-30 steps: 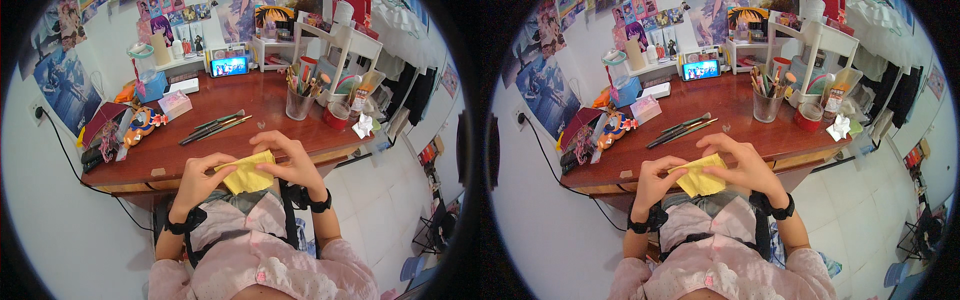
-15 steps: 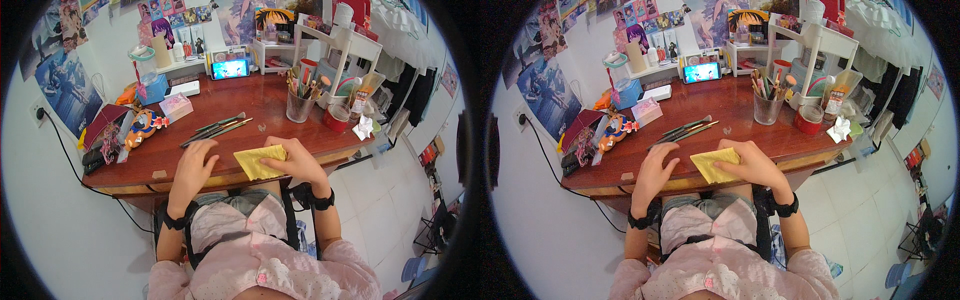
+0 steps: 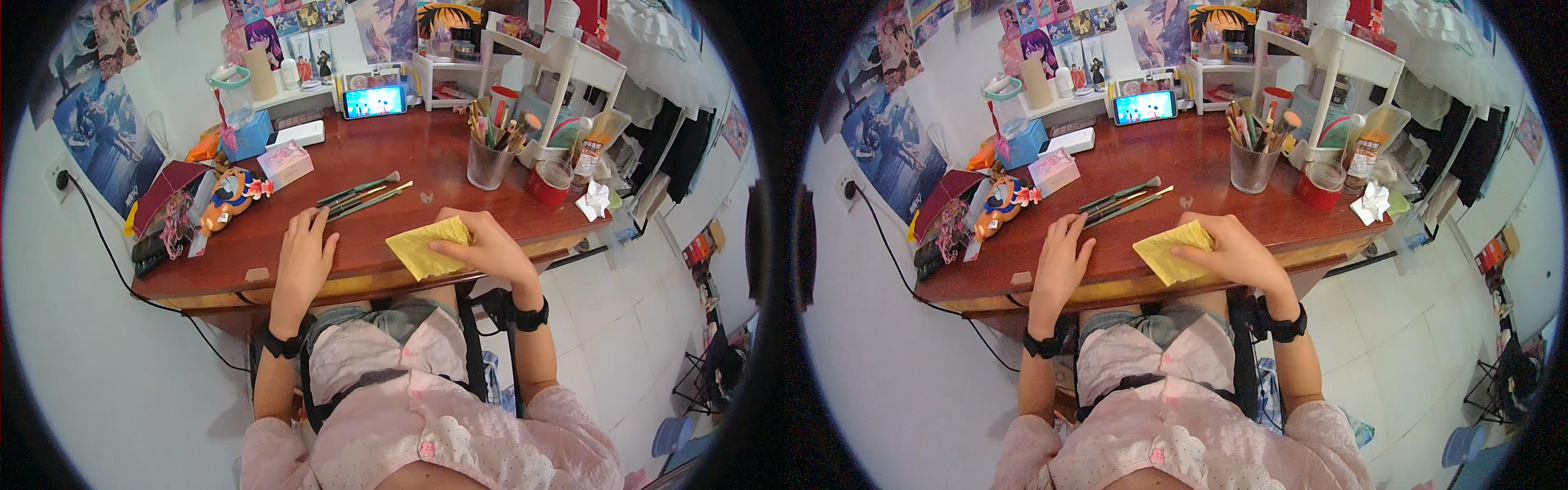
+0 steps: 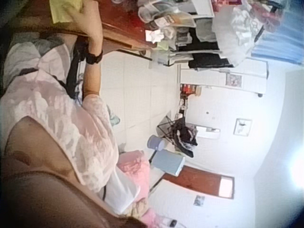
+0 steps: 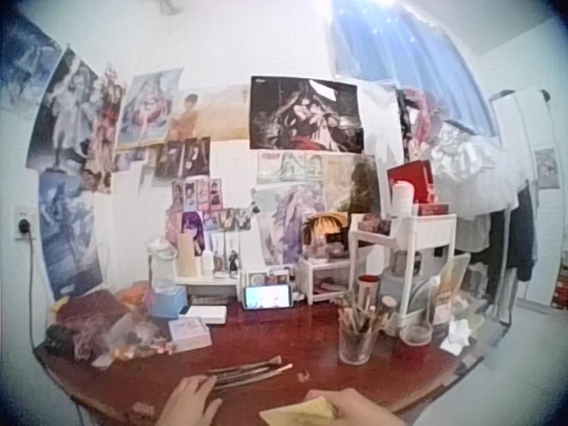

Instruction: The person is cleaning makeup or paint brushes using a yellow cloth.

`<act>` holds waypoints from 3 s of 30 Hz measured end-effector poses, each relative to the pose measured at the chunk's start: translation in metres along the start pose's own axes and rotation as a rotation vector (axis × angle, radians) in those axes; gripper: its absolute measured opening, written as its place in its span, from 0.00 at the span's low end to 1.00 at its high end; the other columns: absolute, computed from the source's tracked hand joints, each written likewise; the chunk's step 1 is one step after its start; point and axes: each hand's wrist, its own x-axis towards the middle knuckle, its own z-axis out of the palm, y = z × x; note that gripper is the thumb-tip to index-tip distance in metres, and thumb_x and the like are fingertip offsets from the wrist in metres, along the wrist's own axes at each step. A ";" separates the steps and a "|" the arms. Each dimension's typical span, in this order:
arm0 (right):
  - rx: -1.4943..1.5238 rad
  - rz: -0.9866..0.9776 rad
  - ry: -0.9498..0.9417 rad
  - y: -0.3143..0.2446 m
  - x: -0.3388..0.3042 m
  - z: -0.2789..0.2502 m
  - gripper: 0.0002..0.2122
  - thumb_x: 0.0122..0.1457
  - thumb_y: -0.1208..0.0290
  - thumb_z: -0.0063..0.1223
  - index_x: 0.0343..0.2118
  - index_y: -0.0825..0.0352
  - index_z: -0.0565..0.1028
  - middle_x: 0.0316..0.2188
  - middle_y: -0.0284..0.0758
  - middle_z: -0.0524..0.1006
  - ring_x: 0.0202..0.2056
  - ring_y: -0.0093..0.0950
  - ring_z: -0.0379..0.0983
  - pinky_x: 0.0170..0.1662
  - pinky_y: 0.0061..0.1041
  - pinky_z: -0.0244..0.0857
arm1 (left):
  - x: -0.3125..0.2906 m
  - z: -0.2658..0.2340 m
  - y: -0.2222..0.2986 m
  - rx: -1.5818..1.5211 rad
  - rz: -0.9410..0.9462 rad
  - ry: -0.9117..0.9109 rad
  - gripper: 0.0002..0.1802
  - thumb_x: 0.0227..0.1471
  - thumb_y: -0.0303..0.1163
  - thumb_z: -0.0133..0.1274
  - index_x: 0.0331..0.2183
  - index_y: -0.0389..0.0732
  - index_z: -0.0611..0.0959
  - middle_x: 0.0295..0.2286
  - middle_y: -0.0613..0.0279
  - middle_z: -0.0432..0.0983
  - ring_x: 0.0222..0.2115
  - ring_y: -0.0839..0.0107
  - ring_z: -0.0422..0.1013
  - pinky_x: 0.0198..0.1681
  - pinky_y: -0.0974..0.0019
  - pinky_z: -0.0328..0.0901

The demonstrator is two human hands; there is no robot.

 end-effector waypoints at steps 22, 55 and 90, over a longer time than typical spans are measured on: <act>0.048 0.228 0.236 0.045 0.005 0.000 0.10 0.50 0.71 0.52 0.30 0.73 0.69 0.22 0.37 0.74 0.25 0.22 0.70 0.30 0.25 0.64 | -0.004 0.002 0.018 -0.190 -0.097 0.130 0.05 0.52 0.26 0.44 0.30 0.34 0.71 0.28 0.50 0.68 0.30 0.52 0.67 0.33 0.58 0.63; 0.707 -0.101 0.460 0.006 0.011 0.015 0.06 0.55 0.77 0.50 0.34 0.71 0.75 0.28 0.26 0.75 0.29 0.12 0.70 0.32 0.13 0.63 | -0.022 -0.047 0.073 -0.596 0.085 -0.164 0.05 0.51 0.23 0.45 0.33 0.31 0.73 0.28 0.52 0.68 0.29 0.60 0.69 0.34 0.66 0.63; 0.782 -0.026 0.462 -0.009 0.012 0.035 0.06 0.57 0.75 0.49 0.34 0.70 0.74 0.27 0.26 0.75 0.27 0.11 0.68 0.30 0.11 0.61 | -0.028 -0.055 0.075 -0.695 -0.018 0.053 0.12 0.53 0.23 0.46 0.41 0.31 0.75 0.20 0.61 0.68 0.20 0.77 0.63 0.25 0.74 0.60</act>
